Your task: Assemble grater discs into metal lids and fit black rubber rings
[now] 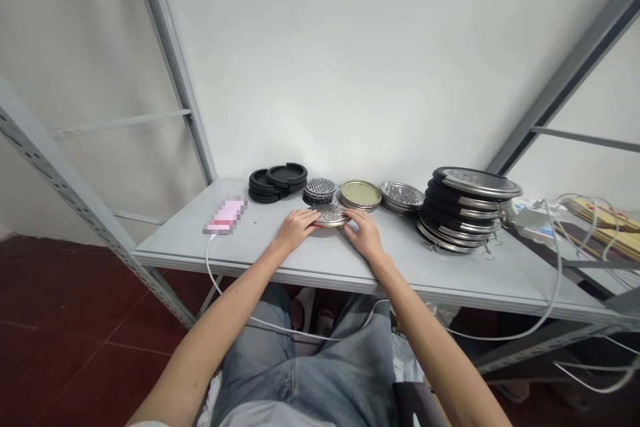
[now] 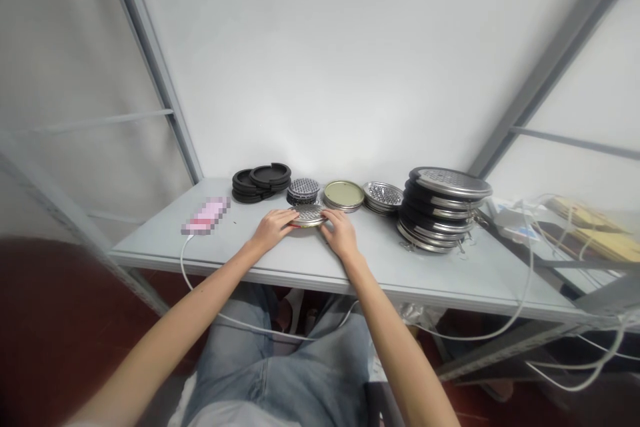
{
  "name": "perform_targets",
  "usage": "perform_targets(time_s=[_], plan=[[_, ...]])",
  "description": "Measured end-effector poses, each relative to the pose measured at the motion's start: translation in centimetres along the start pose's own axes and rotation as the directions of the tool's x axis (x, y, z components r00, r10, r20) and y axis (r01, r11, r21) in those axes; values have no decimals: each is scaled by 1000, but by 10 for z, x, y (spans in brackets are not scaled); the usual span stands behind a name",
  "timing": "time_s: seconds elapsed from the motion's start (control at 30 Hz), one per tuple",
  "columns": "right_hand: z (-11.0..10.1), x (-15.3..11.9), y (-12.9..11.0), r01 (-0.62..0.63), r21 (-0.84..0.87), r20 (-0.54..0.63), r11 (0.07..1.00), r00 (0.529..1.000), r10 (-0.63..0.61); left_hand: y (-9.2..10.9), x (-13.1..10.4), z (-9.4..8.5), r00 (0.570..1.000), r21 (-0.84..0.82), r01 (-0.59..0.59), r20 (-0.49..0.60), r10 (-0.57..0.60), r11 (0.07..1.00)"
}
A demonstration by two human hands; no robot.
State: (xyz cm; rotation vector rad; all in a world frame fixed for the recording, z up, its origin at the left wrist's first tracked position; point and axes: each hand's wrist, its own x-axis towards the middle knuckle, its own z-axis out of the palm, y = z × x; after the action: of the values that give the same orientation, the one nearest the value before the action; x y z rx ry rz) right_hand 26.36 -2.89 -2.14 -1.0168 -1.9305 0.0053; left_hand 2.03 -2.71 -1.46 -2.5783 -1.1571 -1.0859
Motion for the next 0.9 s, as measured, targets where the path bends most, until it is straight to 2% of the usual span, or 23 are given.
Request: perform_targets(time_s=[0.2,0.6,0.67,0.73,0.83,0.9], plan=[[2,-2,3,-32,10,61,999,998,31,2,0,-2,999,21,16,-49,-15,1000],[-1,1,-4,0,8,7,1000,1000,0,0,-2,1,997,6,75,12,-75,997],[1,1,-3,-61,9,-9,998,998,61,-1,-2,1,998,-7,69,14,-69,998],[3,0,-1,-176,26,11,984,984,176,-2,-3,2,998,-34,69,15,-68,997],[7,0,3,-340,58,146,938,933,329,-3,-4,3,997,-74,73,25,-71,995],[8,-1,5,-375,65,205,925,912,356,-3,-4,3,997,-102,73,35,-70,992]])
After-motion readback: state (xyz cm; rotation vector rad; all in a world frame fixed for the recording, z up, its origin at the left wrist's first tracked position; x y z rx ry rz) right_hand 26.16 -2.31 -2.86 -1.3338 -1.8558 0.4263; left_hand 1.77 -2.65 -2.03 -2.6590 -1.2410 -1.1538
